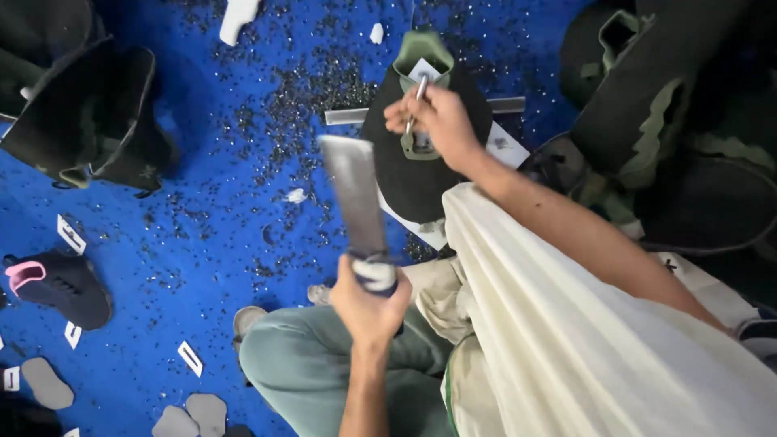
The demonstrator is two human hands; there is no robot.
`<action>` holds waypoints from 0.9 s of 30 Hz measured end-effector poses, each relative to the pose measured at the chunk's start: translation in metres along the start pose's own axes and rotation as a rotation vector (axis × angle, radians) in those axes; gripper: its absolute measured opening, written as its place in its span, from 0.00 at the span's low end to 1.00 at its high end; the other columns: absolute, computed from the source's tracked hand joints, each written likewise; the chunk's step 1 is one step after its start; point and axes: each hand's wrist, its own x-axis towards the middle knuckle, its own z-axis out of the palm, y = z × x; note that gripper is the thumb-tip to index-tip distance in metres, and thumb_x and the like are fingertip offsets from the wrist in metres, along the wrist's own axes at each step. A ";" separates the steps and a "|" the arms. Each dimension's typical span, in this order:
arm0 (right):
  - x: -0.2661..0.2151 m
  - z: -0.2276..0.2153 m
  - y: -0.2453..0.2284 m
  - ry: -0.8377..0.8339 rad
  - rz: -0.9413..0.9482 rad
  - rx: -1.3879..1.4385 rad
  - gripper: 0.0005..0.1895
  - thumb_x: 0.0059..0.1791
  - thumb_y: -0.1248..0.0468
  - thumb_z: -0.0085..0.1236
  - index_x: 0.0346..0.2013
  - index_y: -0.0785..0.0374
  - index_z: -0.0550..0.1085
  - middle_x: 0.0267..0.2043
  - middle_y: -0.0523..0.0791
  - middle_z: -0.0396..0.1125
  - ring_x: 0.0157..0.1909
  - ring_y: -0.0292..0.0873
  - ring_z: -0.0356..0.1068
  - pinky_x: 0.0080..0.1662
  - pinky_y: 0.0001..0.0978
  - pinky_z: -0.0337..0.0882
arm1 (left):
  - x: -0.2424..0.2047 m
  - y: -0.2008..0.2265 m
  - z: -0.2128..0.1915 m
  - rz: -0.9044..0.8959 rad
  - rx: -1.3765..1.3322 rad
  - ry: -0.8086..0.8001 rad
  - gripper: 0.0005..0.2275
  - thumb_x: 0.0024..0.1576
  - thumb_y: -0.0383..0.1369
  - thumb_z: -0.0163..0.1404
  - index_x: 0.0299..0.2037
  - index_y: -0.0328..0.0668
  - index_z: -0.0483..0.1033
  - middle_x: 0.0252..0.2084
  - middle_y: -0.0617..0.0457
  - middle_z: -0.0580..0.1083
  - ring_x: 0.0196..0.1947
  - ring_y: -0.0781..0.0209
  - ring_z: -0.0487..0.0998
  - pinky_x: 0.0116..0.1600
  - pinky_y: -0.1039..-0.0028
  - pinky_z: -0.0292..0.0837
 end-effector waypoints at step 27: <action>0.002 -0.001 0.003 -0.124 -0.505 -0.650 0.10 0.58 0.71 0.47 0.49 0.72 0.74 0.46 0.50 0.76 0.49 0.42 0.79 0.50 0.32 0.78 | 0.031 0.042 -0.018 0.710 -0.488 0.068 0.15 0.49 0.24 0.54 0.40 0.45 0.61 0.37 0.50 0.72 0.30 0.57 0.75 0.37 0.75 0.72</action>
